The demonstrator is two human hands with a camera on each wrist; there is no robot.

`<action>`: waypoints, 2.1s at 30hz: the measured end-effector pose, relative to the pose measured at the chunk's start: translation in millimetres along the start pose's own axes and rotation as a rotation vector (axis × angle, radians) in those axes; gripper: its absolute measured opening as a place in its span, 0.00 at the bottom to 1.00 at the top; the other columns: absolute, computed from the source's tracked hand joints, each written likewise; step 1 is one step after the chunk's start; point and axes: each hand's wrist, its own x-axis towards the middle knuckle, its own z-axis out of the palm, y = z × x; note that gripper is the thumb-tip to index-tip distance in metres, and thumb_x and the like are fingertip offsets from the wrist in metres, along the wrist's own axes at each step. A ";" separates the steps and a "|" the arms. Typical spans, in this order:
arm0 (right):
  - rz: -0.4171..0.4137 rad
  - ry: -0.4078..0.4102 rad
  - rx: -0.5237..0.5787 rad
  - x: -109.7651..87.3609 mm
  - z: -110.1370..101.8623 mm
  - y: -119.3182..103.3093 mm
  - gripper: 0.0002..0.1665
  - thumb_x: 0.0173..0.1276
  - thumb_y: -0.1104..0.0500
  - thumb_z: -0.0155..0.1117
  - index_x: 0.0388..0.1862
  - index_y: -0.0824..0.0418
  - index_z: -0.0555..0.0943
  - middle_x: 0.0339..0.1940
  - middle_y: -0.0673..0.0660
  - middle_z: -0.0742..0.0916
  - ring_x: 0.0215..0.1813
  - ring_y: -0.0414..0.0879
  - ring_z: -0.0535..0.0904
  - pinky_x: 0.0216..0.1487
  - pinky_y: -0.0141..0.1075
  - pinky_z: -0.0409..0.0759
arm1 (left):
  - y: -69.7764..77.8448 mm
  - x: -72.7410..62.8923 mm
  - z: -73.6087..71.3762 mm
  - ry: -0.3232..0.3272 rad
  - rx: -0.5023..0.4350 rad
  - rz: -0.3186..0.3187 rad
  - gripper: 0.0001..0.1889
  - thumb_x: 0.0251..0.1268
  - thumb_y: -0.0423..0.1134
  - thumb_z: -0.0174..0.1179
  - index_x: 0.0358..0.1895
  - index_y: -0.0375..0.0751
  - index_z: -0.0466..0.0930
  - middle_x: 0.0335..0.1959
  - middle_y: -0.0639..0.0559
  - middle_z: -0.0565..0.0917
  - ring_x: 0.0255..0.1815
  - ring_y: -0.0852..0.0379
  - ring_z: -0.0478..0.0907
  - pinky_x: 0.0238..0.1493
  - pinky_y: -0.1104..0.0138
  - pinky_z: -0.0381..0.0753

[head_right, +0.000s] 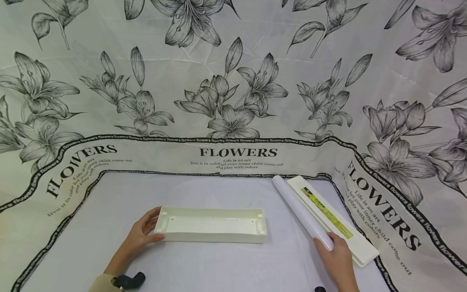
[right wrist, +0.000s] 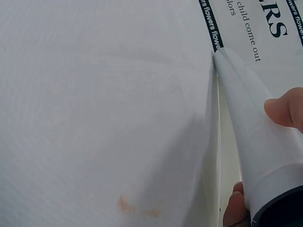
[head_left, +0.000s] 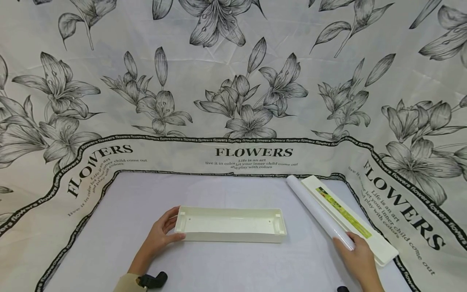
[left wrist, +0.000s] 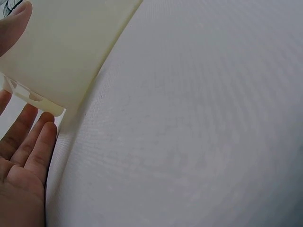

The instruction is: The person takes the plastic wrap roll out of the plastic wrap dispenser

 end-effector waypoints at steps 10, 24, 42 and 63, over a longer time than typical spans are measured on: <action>-0.010 -0.036 0.003 -3.3 1.4 -2.9 0.39 0.73 0.48 0.66 0.65 0.80 0.70 0.59 0.83 0.78 0.58 0.73 0.77 0.57 0.66 0.77 | -0.1 -0.2 -0.9 -0.001 0.003 0.009 0.49 0.52 0.32 0.78 0.78 0.36 0.61 0.76 0.32 0.67 0.71 0.33 0.71 0.65 0.80 0.73; 0.027 -0.100 -0.021 -4.3 3.7 -1.5 0.41 0.71 0.45 0.67 0.65 0.78 0.70 0.59 0.78 0.80 0.56 0.66 0.78 0.55 0.56 0.78 | -0.6 -0.5 -0.2 -0.004 -0.002 0.028 0.48 0.52 0.31 0.77 0.78 0.35 0.61 0.75 0.31 0.67 0.71 0.30 0.70 0.64 0.80 0.74; 0.086 -0.206 -0.028 -1.3 2.7 -3.2 0.47 0.73 0.42 0.64 0.69 0.80 0.65 0.65 0.82 0.74 0.64 0.71 0.74 0.64 0.65 0.73 | -1.9 -0.5 0.8 0.001 0.000 0.010 0.49 0.52 0.32 0.78 0.78 0.35 0.61 0.76 0.31 0.67 0.72 0.31 0.70 0.65 0.80 0.73; 0.035 -0.191 -0.029 -1.9 2.1 -4.5 0.44 0.73 0.46 0.64 0.70 0.81 0.65 0.66 0.83 0.73 0.67 0.74 0.71 0.68 0.66 0.70 | -2.9 -0.4 -0.3 -0.002 -0.011 0.020 0.48 0.52 0.32 0.78 0.78 0.36 0.61 0.76 0.32 0.67 0.72 0.30 0.70 0.64 0.81 0.73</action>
